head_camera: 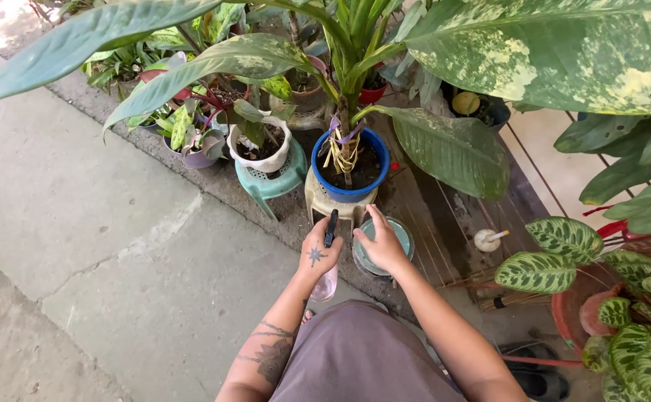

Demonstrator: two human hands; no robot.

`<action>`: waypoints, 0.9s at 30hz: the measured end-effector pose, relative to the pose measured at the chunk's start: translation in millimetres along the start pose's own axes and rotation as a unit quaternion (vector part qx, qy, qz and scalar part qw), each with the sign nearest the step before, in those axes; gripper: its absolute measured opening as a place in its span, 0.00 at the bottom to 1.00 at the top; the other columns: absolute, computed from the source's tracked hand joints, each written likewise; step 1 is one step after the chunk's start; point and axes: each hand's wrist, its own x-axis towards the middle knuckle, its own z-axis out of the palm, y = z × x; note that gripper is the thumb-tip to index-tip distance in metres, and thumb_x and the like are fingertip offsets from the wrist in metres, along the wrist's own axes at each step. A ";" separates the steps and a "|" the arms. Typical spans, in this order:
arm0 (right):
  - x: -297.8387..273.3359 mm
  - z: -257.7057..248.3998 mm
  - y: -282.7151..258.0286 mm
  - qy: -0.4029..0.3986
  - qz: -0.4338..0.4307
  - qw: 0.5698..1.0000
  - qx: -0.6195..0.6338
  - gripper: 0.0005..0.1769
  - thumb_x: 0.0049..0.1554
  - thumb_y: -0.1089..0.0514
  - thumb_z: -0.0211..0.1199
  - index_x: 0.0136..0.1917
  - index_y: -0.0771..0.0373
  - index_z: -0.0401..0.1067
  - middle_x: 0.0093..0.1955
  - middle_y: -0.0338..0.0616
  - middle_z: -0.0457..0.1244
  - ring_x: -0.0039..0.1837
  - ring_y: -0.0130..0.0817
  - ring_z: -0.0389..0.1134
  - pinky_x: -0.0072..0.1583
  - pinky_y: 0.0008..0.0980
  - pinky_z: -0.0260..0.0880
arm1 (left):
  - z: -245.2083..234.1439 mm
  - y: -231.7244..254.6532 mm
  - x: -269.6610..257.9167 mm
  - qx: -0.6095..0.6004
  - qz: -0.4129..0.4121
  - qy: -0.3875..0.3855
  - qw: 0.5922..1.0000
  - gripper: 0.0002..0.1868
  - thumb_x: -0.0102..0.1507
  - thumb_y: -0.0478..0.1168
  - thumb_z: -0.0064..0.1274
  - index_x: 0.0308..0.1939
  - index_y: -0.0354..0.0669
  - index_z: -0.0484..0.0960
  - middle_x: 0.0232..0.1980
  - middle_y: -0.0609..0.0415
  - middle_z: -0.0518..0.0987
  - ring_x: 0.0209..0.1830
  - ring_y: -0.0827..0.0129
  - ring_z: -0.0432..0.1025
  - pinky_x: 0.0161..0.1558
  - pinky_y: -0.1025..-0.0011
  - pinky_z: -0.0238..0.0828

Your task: The person is using a small spray bottle to mist water onto various potted plants in an outdoor garden area.

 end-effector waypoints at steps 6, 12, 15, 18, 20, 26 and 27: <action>-2.1 -1.6 7.6 0.019 0.000 1.000 -0.002 0.42 0.61 0.45 0.60 0.81 0.63 0.50 0.81 0.64 0.45 0.80 0.60 0.47 0.77 0.54 0.48 | 10.1 -22.8 6.5 0.007 -0.047 0.013 0.999 0.14 0.55 0.47 0.53 0.45 0.58 0.83 0.37 0.48 0.83 0.46 0.45 0.79 0.49 0.51 0.74; -7.4 -1.6 8.5 0.040 -0.019 0.999 0.005 0.41 0.60 0.48 0.62 0.79 0.67 0.52 0.80 0.68 0.47 0.79 0.62 0.49 0.77 0.55 0.49 | 4.3 -18.5 1.1 0.009 -0.067 0.007 0.998 0.12 0.55 0.46 0.52 0.41 0.57 0.83 0.31 0.46 0.82 0.43 0.45 0.79 0.47 0.52 0.73; -7.1 -0.2 9.4 0.044 -0.026 0.999 0.006 0.41 0.59 0.49 0.63 0.79 0.67 0.53 0.79 0.69 0.48 0.78 0.63 0.50 0.77 0.55 0.49 | -1.7 -13.2 3.0 0.010 -0.073 0.006 0.997 0.10 0.54 0.46 0.51 0.38 0.58 0.82 0.26 0.52 0.81 0.38 0.51 0.81 0.45 0.57 0.75; -7.3 -0.4 9.2 0.038 -0.018 0.999 0.008 0.42 0.59 0.48 0.62 0.79 0.66 0.52 0.80 0.68 0.47 0.79 0.62 0.49 0.77 0.55 0.48 | -3.3 -11.3 2.5 -0.001 -0.077 0.007 0.997 0.10 0.54 0.45 0.51 0.38 0.58 0.83 0.22 0.54 0.80 0.32 0.58 0.81 0.42 0.60 0.75; -7.8 0.8 10.4 0.039 -0.019 0.999 0.007 0.42 0.59 0.48 0.62 0.79 0.66 0.52 0.79 0.68 0.47 0.79 0.62 0.49 0.77 0.55 0.48 | -1.8 -14.1 2.9 0.002 -0.074 0.006 0.997 0.10 0.54 0.45 0.51 0.38 0.57 0.83 0.23 0.52 0.80 0.33 0.55 0.81 0.42 0.59 0.75; -2.9 -1.3 10.4 0.047 -0.028 0.998 0.011 0.41 0.59 0.49 0.63 0.78 0.67 0.54 0.79 0.69 0.48 0.79 0.63 0.50 0.77 0.54 0.49 | -4.1 -7.5 4.9 0.002 -0.071 0.001 0.997 0.11 0.54 0.45 0.50 0.39 0.55 0.82 0.23 0.52 0.80 0.35 0.52 0.81 0.44 0.57 0.74; -2.2 -1.2 10.4 0.045 -0.028 0.999 0.010 0.41 0.59 0.49 0.63 0.79 0.67 0.53 0.79 0.68 0.48 0.79 0.62 0.50 0.77 0.54 0.49 | -2.8 -12.1 6.9 0.006 -0.070 0.003 0.997 0.11 0.54 0.46 0.51 0.39 0.56 0.82 0.23 0.53 0.81 0.35 0.52 0.81 0.44 0.57 0.74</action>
